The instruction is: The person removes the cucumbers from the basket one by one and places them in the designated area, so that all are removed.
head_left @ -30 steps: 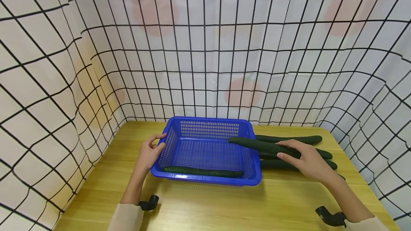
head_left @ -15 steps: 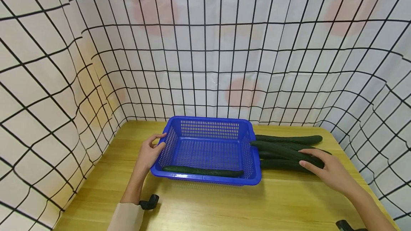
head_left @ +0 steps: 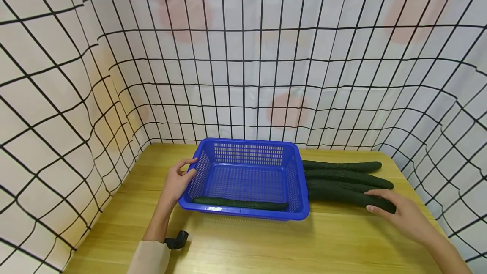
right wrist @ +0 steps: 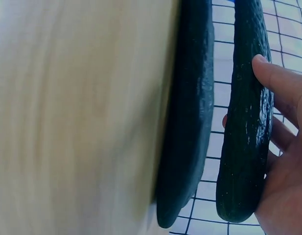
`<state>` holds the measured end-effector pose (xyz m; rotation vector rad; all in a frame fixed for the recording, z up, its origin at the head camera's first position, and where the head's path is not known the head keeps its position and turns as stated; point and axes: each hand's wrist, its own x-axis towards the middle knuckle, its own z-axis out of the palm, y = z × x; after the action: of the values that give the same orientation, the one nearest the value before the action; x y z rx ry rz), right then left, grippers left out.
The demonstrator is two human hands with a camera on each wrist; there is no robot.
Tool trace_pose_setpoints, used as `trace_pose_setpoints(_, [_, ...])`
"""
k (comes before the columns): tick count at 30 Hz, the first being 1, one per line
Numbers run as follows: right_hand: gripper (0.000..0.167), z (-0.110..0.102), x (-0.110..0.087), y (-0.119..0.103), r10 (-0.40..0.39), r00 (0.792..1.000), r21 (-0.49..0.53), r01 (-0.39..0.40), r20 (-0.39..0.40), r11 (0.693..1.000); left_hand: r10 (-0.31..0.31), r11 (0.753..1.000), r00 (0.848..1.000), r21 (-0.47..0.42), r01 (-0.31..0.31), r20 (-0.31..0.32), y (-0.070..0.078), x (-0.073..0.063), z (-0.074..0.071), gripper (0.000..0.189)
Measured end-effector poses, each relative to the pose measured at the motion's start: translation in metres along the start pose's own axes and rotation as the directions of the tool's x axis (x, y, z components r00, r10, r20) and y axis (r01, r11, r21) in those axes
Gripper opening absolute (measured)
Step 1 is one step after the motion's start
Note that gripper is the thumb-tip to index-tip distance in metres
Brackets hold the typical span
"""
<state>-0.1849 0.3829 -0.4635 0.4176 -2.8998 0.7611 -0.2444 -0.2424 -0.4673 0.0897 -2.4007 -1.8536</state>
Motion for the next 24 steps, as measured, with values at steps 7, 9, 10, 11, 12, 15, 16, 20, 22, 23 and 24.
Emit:
trace_pose_setpoints(7, [0.041,0.011,-0.005,0.003,-0.057,0.998,-0.04,0.056,-0.008,0.998,0.006,1.0,1.0,-0.004,-0.006,-0.002,0.001,-0.001,-0.001,0.04])
trace_pose_setpoints(9, [0.04,0.015,-0.005,0.004,-0.065,0.998,-0.046,0.065,-0.007,0.997,0.006,1.0,1.0,-0.001,-0.006,-0.006,0.002,-0.002,-0.001,0.04])
trace_pose_setpoints(10, [0.039,0.016,-0.004,0.005,-0.069,0.998,-0.051,0.069,-0.01,0.996,0.005,1.0,1.0,0.0,-0.005,-0.008,0.002,-0.003,-0.001,0.04])
trace_pose_setpoints(11, [0.039,0.018,-0.004,0.005,-0.071,0.997,-0.056,0.07,-0.011,0.996,0.004,1.0,1.0,0.001,-0.004,-0.008,0.003,-0.003,-0.001,0.04])
trace_pose_setpoints(12, [0.038,0.019,-0.004,0.005,-0.076,0.997,-0.059,0.075,-0.014,0.995,0.002,1.0,1.0,0.003,-0.002,-0.01,0.003,-0.003,-0.001,0.04])
trace_pose_setpoints(15, [0.038,0.023,-0.003,0.005,-0.078,0.997,-0.054,0.077,-0.01,0.996,0.0,1.0,1.0,0.011,0.0,-0.012,0.004,-0.004,0.0,0.04])
trace_pose_setpoints(16, [0.038,0.025,-0.003,0.005,-0.08,0.997,-0.054,0.079,-0.012,0.995,0.001,1.0,1.0,0.011,-0.001,-0.013,0.004,-0.004,0.0,0.04])
trace_pose_setpoints(20, [0.037,0.031,-0.004,0.006,-0.079,0.997,-0.045,0.078,-0.011,0.996,0.005,1.0,1.0,0.011,-0.005,-0.015,0.004,-0.004,0.001,0.04])
trace_pose_setpoints(22, [0.036,0.035,-0.004,0.006,-0.075,0.997,-0.04,0.074,-0.001,0.996,0.007,1.0,1.0,0.007,-0.007,-0.016,0.004,-0.004,0.001,0.04])
trace_pose_setpoints(23, [0.036,0.036,-0.004,0.006,-0.069,0.998,-0.038,0.069,0.003,0.997,0.008,1.0,1.0,0.007,-0.008,-0.013,0.004,-0.004,0.001,0.041])
trace_pose_setpoints(24, [0.036,0.036,-0.004,0.006,-0.065,0.998,-0.036,0.066,0.005,0.997,0.009,1.0,1.0,0.007,-0.009,-0.012,0.003,-0.004,0.001,0.041])
